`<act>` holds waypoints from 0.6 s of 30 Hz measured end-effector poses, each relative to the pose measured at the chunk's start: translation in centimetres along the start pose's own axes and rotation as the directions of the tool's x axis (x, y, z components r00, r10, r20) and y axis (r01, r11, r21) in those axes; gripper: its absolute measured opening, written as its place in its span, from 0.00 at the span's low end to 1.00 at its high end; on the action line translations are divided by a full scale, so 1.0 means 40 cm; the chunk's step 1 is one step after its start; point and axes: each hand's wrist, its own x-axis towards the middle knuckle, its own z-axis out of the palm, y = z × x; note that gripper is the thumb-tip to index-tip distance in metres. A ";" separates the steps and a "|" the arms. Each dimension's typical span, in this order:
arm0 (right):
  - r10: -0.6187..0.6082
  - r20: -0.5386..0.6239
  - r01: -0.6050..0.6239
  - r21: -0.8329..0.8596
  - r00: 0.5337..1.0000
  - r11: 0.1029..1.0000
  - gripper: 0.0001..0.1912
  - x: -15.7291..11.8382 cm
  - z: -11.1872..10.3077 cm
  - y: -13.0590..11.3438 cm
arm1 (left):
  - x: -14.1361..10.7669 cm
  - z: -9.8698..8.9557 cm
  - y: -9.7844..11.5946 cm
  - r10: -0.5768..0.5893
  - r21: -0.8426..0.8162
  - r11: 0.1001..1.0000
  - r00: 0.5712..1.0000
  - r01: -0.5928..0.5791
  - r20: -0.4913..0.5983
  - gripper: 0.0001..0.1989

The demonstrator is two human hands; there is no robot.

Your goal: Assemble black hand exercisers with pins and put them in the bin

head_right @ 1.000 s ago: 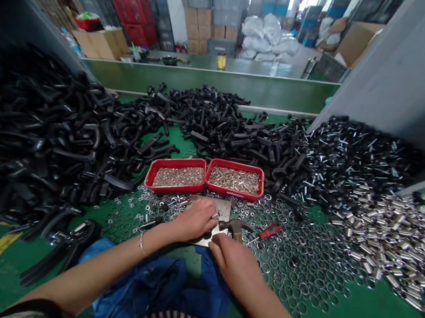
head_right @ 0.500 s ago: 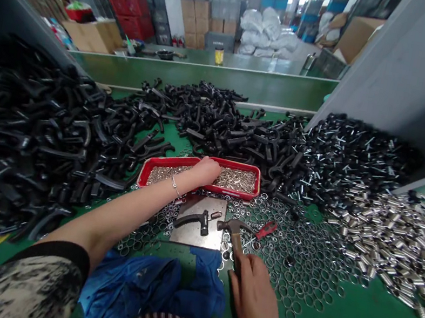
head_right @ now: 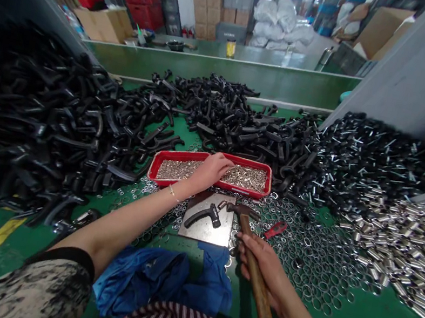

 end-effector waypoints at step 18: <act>-0.229 0.071 0.239 -0.334 0.971 0.912 0.17 -0.025 0.008 -0.010 | -0.231 0.011 0.053 -0.250 0.116 0.966 0.945 0.229 0.212 0.14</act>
